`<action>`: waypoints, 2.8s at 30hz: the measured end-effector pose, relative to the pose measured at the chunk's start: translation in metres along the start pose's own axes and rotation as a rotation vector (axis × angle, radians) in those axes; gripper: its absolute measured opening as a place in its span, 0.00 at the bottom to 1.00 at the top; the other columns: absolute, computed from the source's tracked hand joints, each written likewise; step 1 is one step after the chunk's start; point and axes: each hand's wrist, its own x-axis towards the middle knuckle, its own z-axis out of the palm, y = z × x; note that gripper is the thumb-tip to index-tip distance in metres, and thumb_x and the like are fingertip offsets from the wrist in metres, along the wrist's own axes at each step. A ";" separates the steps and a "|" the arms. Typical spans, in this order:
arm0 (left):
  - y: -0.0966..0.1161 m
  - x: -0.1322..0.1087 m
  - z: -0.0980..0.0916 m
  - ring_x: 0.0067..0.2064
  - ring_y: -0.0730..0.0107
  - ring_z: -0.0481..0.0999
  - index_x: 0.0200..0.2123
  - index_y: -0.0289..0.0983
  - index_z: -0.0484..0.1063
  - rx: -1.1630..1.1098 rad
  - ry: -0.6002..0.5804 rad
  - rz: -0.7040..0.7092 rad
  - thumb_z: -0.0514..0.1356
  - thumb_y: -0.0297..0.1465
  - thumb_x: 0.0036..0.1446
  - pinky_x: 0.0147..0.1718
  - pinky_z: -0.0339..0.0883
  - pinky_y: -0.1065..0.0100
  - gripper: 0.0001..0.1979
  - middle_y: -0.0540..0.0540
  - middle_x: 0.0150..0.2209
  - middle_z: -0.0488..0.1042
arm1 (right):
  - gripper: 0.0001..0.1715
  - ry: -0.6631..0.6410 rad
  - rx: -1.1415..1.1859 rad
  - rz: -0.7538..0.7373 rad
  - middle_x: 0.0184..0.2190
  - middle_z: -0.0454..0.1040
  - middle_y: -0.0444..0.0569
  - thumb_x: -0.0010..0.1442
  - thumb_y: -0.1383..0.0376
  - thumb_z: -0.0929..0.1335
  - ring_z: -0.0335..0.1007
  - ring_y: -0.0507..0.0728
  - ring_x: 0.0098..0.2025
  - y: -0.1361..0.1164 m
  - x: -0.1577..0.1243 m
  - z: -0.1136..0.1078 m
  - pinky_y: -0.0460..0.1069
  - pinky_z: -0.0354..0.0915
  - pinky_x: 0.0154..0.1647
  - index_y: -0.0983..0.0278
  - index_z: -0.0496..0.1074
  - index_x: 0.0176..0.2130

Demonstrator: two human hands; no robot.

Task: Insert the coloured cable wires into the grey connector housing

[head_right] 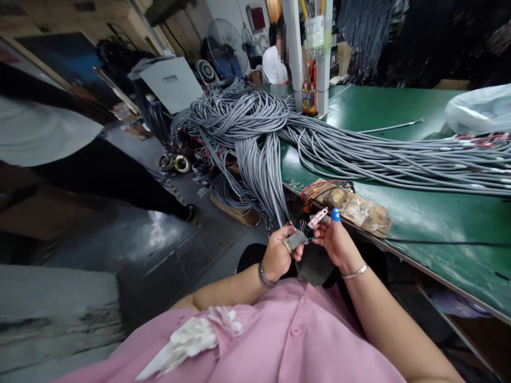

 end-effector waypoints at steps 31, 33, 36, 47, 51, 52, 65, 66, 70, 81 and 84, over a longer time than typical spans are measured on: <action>0.004 0.004 0.005 0.15 0.79 0.63 0.25 0.35 0.69 0.051 -0.020 -0.048 0.65 0.44 0.48 0.13 0.56 0.76 0.18 0.52 0.16 0.68 | 0.21 0.045 0.035 -0.099 0.30 0.78 0.47 0.51 0.46 0.73 0.70 0.53 0.29 0.002 -0.003 0.014 0.47 0.65 0.29 0.62 0.76 0.32; 0.004 0.001 0.002 0.15 0.79 0.63 0.25 0.35 0.68 0.049 -0.019 -0.040 0.65 0.44 0.48 0.14 0.56 0.76 0.18 0.52 0.16 0.68 | 0.24 -0.002 0.046 -0.057 0.31 0.77 0.47 0.51 0.44 0.72 0.69 0.52 0.28 0.001 -0.006 0.008 0.47 0.67 0.29 0.61 0.77 0.33; 0.002 -0.004 -0.004 0.15 0.78 0.64 0.24 0.35 0.68 0.078 -0.034 -0.029 0.65 0.44 0.50 0.15 0.57 0.75 0.18 0.51 0.16 0.68 | 0.24 -0.094 -0.005 0.057 0.30 0.77 0.47 0.51 0.45 0.73 0.69 0.51 0.26 -0.002 -0.014 -0.006 0.47 0.68 0.29 0.63 0.77 0.34; 0.000 -0.013 -0.012 0.18 0.77 0.67 0.24 0.34 0.70 0.180 -0.100 -0.023 0.64 0.45 0.51 0.18 0.63 0.75 0.19 0.50 0.18 0.70 | 0.14 -0.258 -0.354 0.152 0.21 0.72 0.44 0.51 0.57 0.75 0.65 0.48 0.21 -0.009 -0.022 -0.015 0.45 0.65 0.26 0.65 0.74 0.27; -0.001 -0.011 -0.016 0.19 0.75 0.70 0.26 0.33 0.71 0.292 -0.284 -0.100 0.65 0.45 0.50 0.20 0.67 0.73 0.19 0.48 0.20 0.72 | 0.13 -0.235 -0.491 -0.020 0.20 0.69 0.41 0.52 0.58 0.75 0.61 0.48 0.22 -0.007 -0.021 -0.003 0.44 0.59 0.25 0.65 0.74 0.26; -0.001 -0.010 -0.017 0.19 0.75 0.70 0.26 0.33 0.72 0.332 -0.342 -0.124 0.66 0.44 0.49 0.20 0.67 0.74 0.18 0.48 0.20 0.72 | 0.14 -0.236 -0.538 -0.050 0.20 0.69 0.41 0.52 0.58 0.75 0.60 0.48 0.23 -0.006 -0.021 -0.001 0.44 0.58 0.25 0.65 0.74 0.26; -0.010 0.000 -0.018 0.17 0.77 0.69 0.27 0.33 0.68 0.090 -0.045 -0.048 0.64 0.44 0.53 0.17 0.64 0.76 0.19 0.51 0.19 0.71 | 0.13 -0.096 -0.393 -0.095 0.29 0.70 0.43 0.54 0.57 0.74 0.63 0.50 0.29 0.019 -0.040 -0.010 0.49 0.65 0.33 0.62 0.74 0.36; -0.011 0.000 -0.017 0.18 0.77 0.69 0.27 0.34 0.68 0.096 -0.050 -0.043 0.64 0.44 0.53 0.17 0.64 0.75 0.19 0.51 0.19 0.71 | 0.12 -0.066 -0.433 -0.140 0.28 0.70 0.43 0.54 0.57 0.74 0.64 0.51 0.29 0.021 -0.041 -0.005 0.48 0.64 0.32 0.62 0.74 0.34; -0.008 -0.006 -0.017 0.20 0.76 0.71 0.27 0.33 0.69 0.139 -0.116 -0.031 0.63 0.45 0.54 0.20 0.68 0.74 0.19 0.50 0.20 0.72 | 0.12 0.006 -0.494 -0.256 0.26 0.69 0.43 0.54 0.58 0.73 0.63 0.51 0.28 0.023 -0.037 0.008 0.47 0.61 0.29 0.63 0.72 0.29; -0.014 -0.008 -0.022 0.19 0.75 0.71 0.29 0.33 0.69 0.082 -0.043 -0.020 0.64 0.45 0.53 0.19 0.67 0.74 0.19 0.50 0.20 0.72 | 0.09 -0.057 -0.216 -0.131 0.25 0.65 0.41 0.58 0.59 0.71 0.59 0.49 0.26 0.023 -0.030 0.008 0.47 0.61 0.30 0.62 0.71 0.32; -0.012 -0.007 -0.021 0.20 0.75 0.72 0.27 0.33 0.69 0.111 -0.084 -0.007 0.64 0.45 0.54 0.20 0.67 0.74 0.19 0.49 0.20 0.73 | 0.09 -0.061 -0.328 -0.166 0.28 0.68 0.42 0.56 0.60 0.73 0.61 0.50 0.27 0.026 -0.033 0.006 0.47 0.61 0.31 0.62 0.73 0.35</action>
